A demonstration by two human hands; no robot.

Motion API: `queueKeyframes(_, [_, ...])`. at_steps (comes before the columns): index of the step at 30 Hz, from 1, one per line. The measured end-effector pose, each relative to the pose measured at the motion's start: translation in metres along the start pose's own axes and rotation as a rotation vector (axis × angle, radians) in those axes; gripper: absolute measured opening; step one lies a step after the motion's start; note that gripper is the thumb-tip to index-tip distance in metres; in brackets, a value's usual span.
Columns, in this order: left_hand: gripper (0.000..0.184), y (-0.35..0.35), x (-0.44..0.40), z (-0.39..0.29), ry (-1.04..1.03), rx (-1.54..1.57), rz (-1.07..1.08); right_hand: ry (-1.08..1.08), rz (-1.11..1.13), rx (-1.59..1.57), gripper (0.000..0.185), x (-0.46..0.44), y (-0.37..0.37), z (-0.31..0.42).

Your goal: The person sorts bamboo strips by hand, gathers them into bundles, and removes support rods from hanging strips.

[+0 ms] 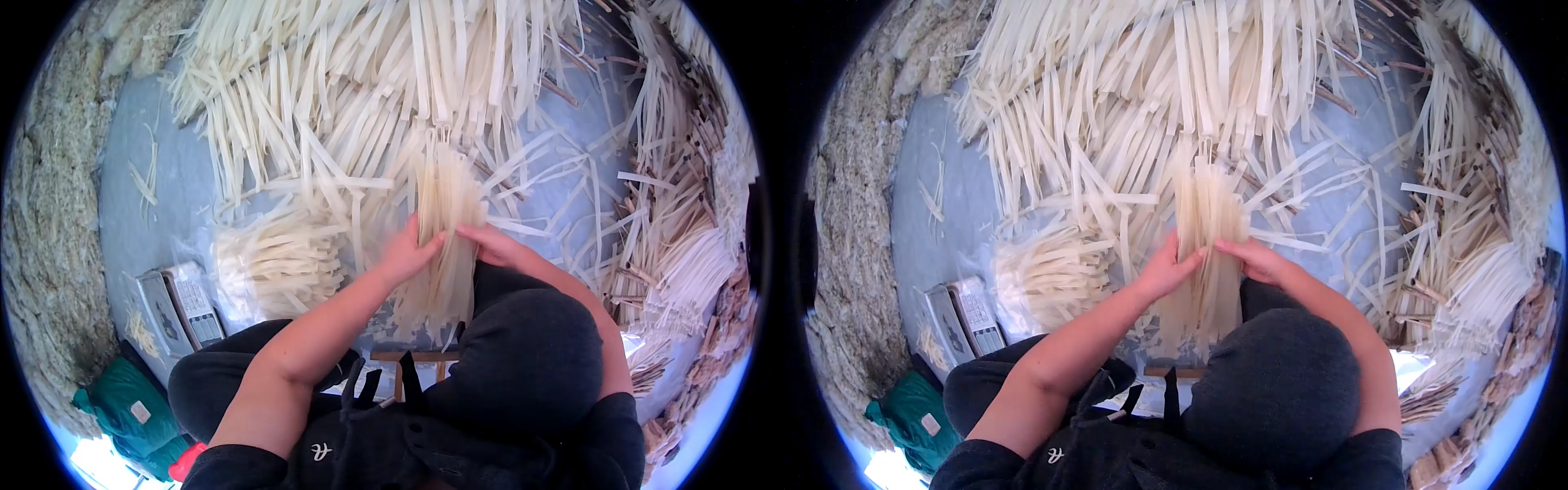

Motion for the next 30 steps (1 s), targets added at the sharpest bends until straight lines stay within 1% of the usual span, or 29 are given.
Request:
queueKeyframes(2, [0.066, -0.002, 0.019, -0.009, -0.075, 0.074, -0.059, -0.016, 0.008, -0.106, 0.067, 0.017, 0.004, -0.006])
queueKeyframes(3, [0.066, -0.003, 0.025, -0.007, -0.074, 0.078, -0.064, -0.019, 0.009, -0.101, 0.067, 0.021, 0.001, -0.012])
queueKeyframes(5, [0.062, -0.005, 0.034, 0.005, 0.090, 0.036, -0.014, -0.044, -0.056, -0.193, 0.068, 0.027, -0.003, -0.019])
queueKeyframes(6, [0.062, -0.007, 0.037, 0.014, 0.086, 0.039, -0.013, -0.042, -0.059, -0.189, 0.068, 0.018, 0.007, -0.030])
queueKeyframes(7, [0.060, -0.015, 0.038, 0.037, 0.199, -0.056, 0.059, 0.107, -0.130, 0.032, 0.068, 0.000, 0.030, -0.039])
queueKeyframes(8, [0.059, -0.019, 0.042, 0.050, 0.312, -0.154, 0.134, 0.253, -0.202, 0.252, 0.068, -0.004, 0.030, -0.033])
queueKeyframes(9, [0.059, -0.021, 0.044, 0.058, 0.311, -0.155, 0.143, 0.252, -0.210, 0.248, 0.068, 0.000, 0.034, -0.033])
queueKeyframes(11, [0.057, -0.007, 0.044, 0.062, 0.303, -0.273, -0.024, 0.111, -0.335, 0.037, 0.066, 0.018, 0.008, -0.012])
queueKeyframes(12, [0.057, -0.006, 0.042, 0.065, 0.299, -0.274, -0.024, 0.114, -0.337, 0.037, 0.066, 0.018, 0.008, -0.011])
queueKeyframes(14, [0.055, 0.001, 0.035, 0.069, 0.158, -0.371, -0.238, 0.104, -0.471, 0.201, 0.066, 0.019, 0.015, -0.011])
queueKeyframes(15, [0.055, -0.005, 0.028, 0.079, 0.156, -0.368, -0.241, 0.106, -0.471, 0.205, 0.066, 0.016, 0.020, -0.014])
queueKeyframes(17, [0.058, -0.021, 0.019, 0.091, 0.251, 0.294, -0.218, -0.198, -0.158, 0.060, 0.065, 0.007, 0.011, -0.036])
queueKeyframes(18, [0.058, -0.027, 0.020, 0.094, 0.249, 0.297, -0.222, -0.198, -0.156, 0.066, 0.065, 0.007, 0.012, -0.042])
queueKeyframes(20, [0.065, -0.037, 0.042, 0.070, 0.353, 0.532, -0.047, -0.189, 0.004, -0.227, 0.063, 0.013, -0.017, -0.049])
queueKeyframes(21, [0.065, -0.034, 0.051, 0.066, 0.356, 0.534, -0.055, -0.195, 0.010, -0.225, 0.063, 0.014, -0.021, -0.050])
queueKeyframes(23, [0.081, -0.026, 0.065, 0.057, 0.170, 0.398, -0.130, -0.297, 0.061, -0.275, 0.059, 0.018, -0.028, -0.054])
queueKeyframes(24, [0.081, -0.031, 0.069, 0.068, 0.170, 0.403, -0.137, -0.302, 0.061, -0.268, 0.059, 0.014, -0.020, -0.060])
queueKeyframes(26, [0.088, -0.038, 0.064, 0.112, 0.277, 0.147, -0.242, -0.121, -0.085, 0.580, 0.057, -0.003, 0.017, -0.053])
queueKeyframes(27, [0.088, -0.041, 0.060, 0.123, 0.273, 0.159, -0.248, -0.124, -0.087, 0.594, 0.057, 0.001, 0.016, -0.036])
queueKeyframes(29, [0.088, -0.047, 0.062, 0.141, 0.272, 0.195, -0.292, -0.200, -0.404, 1.154, 0.057, 0.026, 0.016, 0.020])
queueKeyframes(30, [0.088, -0.047, 0.064, 0.143, 0.277, 0.218, -0.295, -0.112, -0.393, 1.072, 0.057, 0.036, 0.005, 0.043])
Point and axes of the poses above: each hand's wrist, its own x-axis away from the middle knuckle, its own y-axis out of the back of the hand, z = x × y, the point moved 5 cm from there along -x, towards the middle knuckle, and after that the axes turned 6 degrees about -x, right-handed, at the moved point
